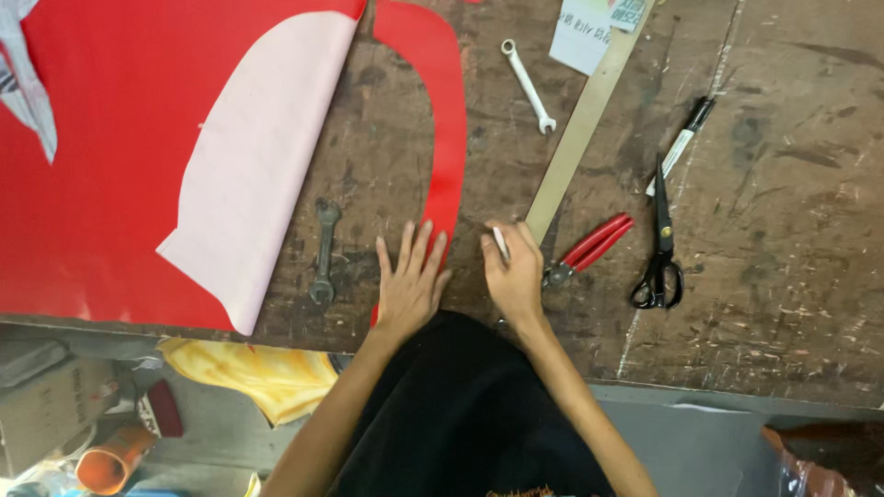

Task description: The person cuts a large red sheet of fabric or vinyl with scissors, following a curved paper template laid on top. They hold the template and material steady with one hand while cutting along the outline, then use a chalk stick to mark the cut piece.

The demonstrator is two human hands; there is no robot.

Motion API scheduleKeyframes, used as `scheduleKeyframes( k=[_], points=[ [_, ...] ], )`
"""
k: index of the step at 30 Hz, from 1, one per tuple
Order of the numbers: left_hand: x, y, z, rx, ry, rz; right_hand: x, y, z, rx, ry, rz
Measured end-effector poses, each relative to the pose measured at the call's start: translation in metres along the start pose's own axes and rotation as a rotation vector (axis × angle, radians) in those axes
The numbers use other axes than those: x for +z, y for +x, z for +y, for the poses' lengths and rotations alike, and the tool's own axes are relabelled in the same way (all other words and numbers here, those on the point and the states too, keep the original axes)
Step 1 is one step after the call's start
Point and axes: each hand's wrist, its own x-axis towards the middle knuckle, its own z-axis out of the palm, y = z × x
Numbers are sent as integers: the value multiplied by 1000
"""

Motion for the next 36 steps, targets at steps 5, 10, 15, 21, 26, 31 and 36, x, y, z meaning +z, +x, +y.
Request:
scheduleKeyframes(
  k=[5,10,15,21,26,31,36],
  points=[
    [-1,-73,3,60,38,-20,18,-27,7,-74,-60,-96],
    [-20,-116,-18,-108,-352,138,27,-33,8,-142,-149,-47],
    [-39,-118,-77,-374,-341,554,55,-24,-13,1,-252,4],
    [-68,-98,-187,-876,-203,694,108,-17,6,66,-425,-36],
    [-78,-81,-224,-1179,-595,660,92,-8,48,199,254,-122],
    [-78,-94,-178,-933,-1072,304,23,1,51,659,767,-305],
    [-100,-107,-125,-390,-697,-154,-18,36,-12,466,856,-32]
  ],
)
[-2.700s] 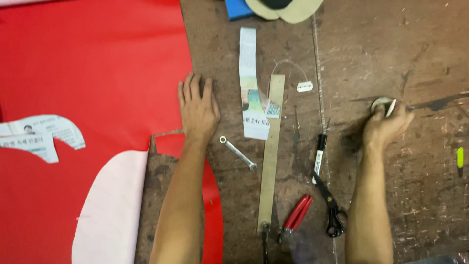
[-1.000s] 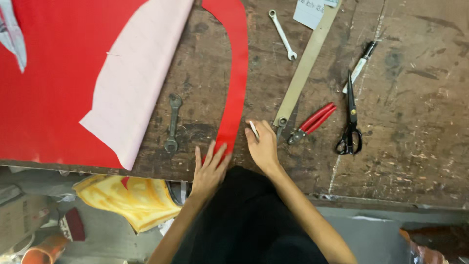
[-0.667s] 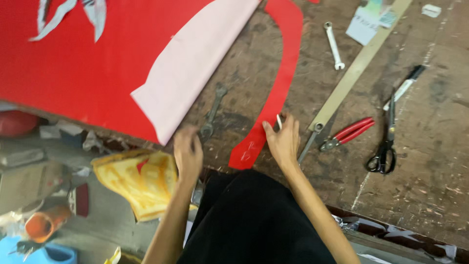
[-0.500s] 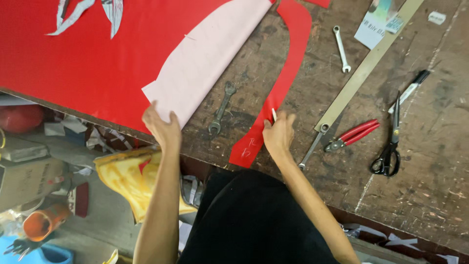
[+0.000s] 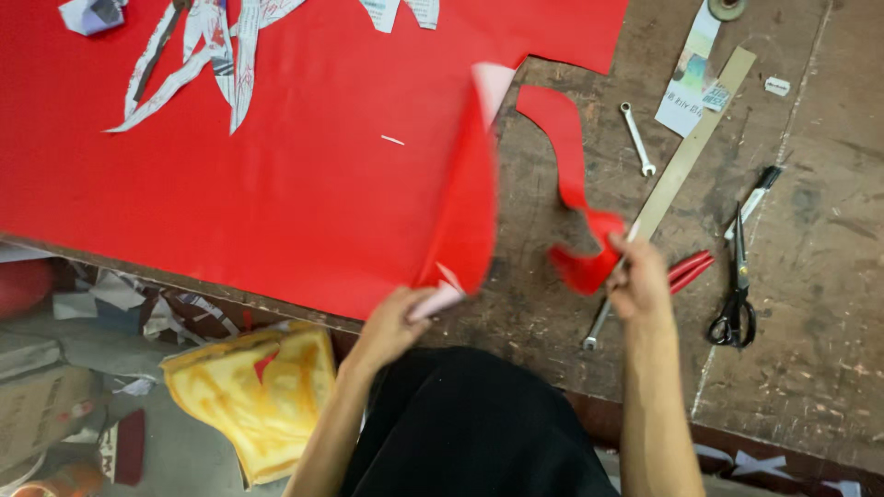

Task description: The person cuts a large red sheet of fabric or vinyl with scissors, following a curved paper template laid on top. They hold the template and material steady with one hand while cutting along the outline, then use a chalk stick to mark the cut piece.

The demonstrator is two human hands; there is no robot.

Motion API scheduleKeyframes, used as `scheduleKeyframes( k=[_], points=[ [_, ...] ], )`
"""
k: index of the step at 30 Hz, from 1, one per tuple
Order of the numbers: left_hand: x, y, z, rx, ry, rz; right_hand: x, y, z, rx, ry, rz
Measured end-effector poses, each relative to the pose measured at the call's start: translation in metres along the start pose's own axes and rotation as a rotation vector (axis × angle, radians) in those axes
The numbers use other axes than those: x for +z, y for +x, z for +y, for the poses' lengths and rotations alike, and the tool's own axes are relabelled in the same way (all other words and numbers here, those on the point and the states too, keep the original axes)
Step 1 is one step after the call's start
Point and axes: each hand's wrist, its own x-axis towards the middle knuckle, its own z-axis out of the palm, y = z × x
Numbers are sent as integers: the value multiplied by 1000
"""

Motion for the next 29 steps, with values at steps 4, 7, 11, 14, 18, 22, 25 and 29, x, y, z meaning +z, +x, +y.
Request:
scheduleKeyframes(
  k=[4,7,11,14,18,22,25,29],
  points=[
    [-19,-4,6,161,88,-467,92,8,-56,-264,-47,-116],
    [-46,-1,-17,228,46,-471,200,18,-65,-413,-117,-297],
    [-114,38,-66,124,-356,-107,349,24,-29,-476,-156,-397],
    [-165,73,-99,-15,-818,179,401,11,36,-344,-139,-449],
    [-221,126,-116,-152,-856,231,394,-14,139,-64,-320,-298],
    [-236,174,-106,-215,-769,84,356,-26,203,159,-276,-287],
    [-221,200,-99,-48,-345,98,336,-28,219,276,-358,-324],
    [-194,226,-100,94,-506,62,318,-41,214,166,-636,-466]
  ],
)
